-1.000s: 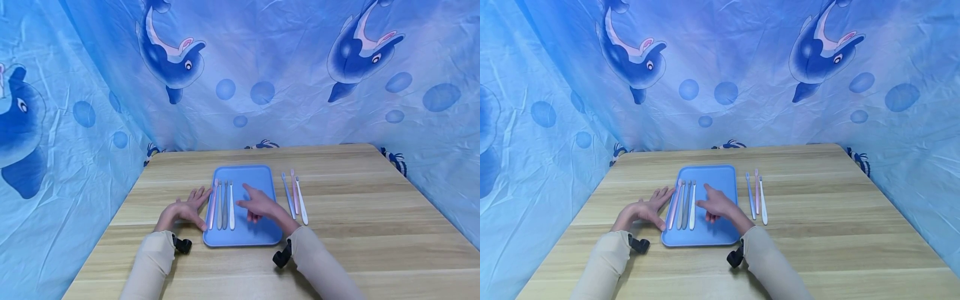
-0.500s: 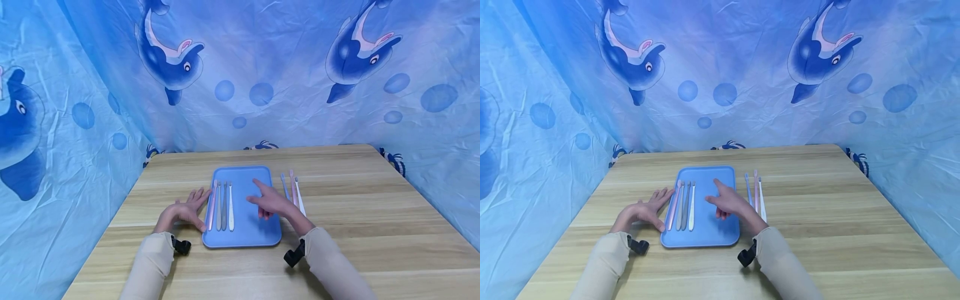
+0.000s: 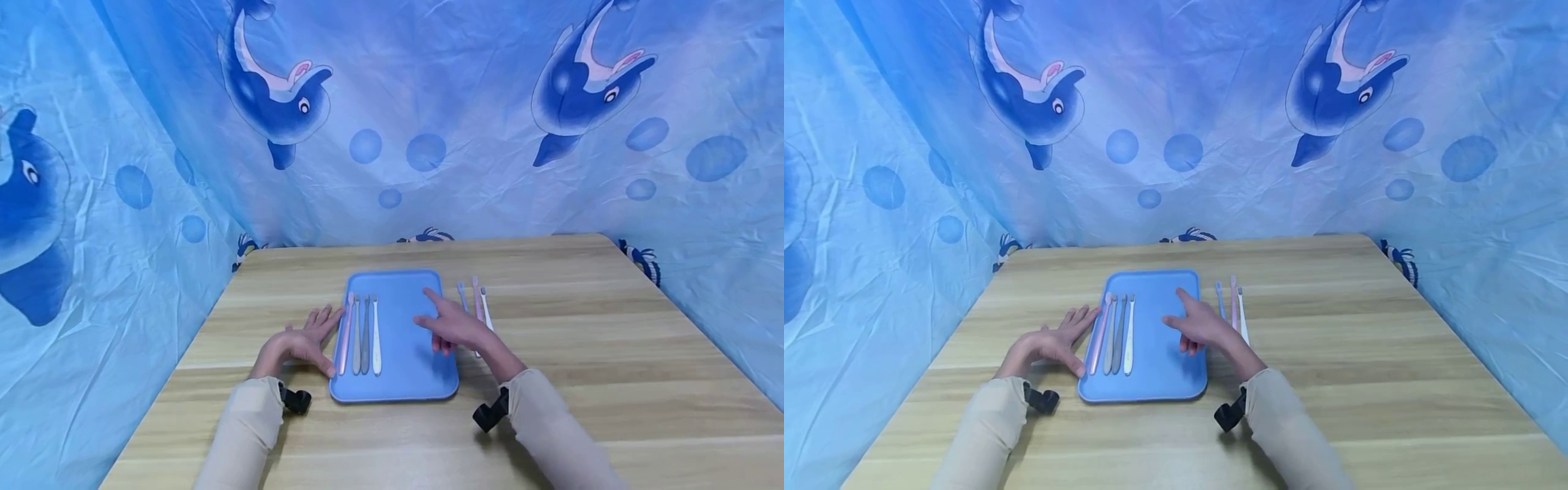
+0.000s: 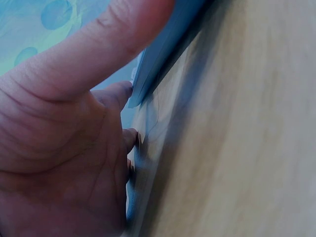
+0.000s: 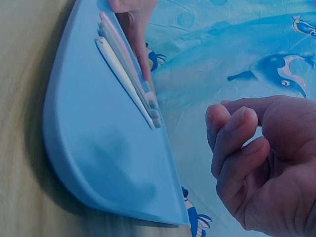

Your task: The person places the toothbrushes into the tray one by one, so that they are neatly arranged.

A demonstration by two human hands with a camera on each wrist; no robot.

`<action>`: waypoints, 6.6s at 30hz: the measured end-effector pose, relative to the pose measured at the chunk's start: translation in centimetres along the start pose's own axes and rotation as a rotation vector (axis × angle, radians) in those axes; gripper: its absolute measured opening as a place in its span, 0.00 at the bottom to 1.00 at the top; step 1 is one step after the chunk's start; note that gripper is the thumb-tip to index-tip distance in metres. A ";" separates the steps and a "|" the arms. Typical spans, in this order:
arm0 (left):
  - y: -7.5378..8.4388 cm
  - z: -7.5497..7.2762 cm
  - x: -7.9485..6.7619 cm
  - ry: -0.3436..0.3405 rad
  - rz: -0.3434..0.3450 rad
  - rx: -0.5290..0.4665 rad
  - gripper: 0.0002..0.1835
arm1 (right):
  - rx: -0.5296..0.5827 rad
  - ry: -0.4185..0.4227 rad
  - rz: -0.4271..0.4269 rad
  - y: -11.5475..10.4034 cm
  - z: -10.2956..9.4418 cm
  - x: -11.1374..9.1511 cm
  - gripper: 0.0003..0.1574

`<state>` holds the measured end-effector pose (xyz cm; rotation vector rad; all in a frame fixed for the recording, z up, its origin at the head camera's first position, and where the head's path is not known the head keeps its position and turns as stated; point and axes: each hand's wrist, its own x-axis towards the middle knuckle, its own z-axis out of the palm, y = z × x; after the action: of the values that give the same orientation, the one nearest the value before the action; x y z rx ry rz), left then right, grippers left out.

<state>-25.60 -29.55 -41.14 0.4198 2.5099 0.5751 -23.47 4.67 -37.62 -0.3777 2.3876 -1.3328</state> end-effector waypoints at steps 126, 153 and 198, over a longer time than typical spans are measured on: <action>-0.5 -0.3 0.6 0.007 0.030 -0.036 0.80 | -0.091 0.094 0.211 10.3 -7.8 -3.3 0.60; -2.7 0.7 2.1 0.042 0.003 0.022 0.80 | 0.016 0.114 0.114 10.8 -7.4 -3.7 0.54; -2.8 0.5 2.1 0.028 0.012 0.000 0.82 | -0.005 0.107 0.033 6.2 -6.5 -2.6 0.49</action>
<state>-27.50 -30.91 -43.74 0.4305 2.5360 0.5898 -24.32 13.84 -39.35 -0.2739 2.4732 -1.3645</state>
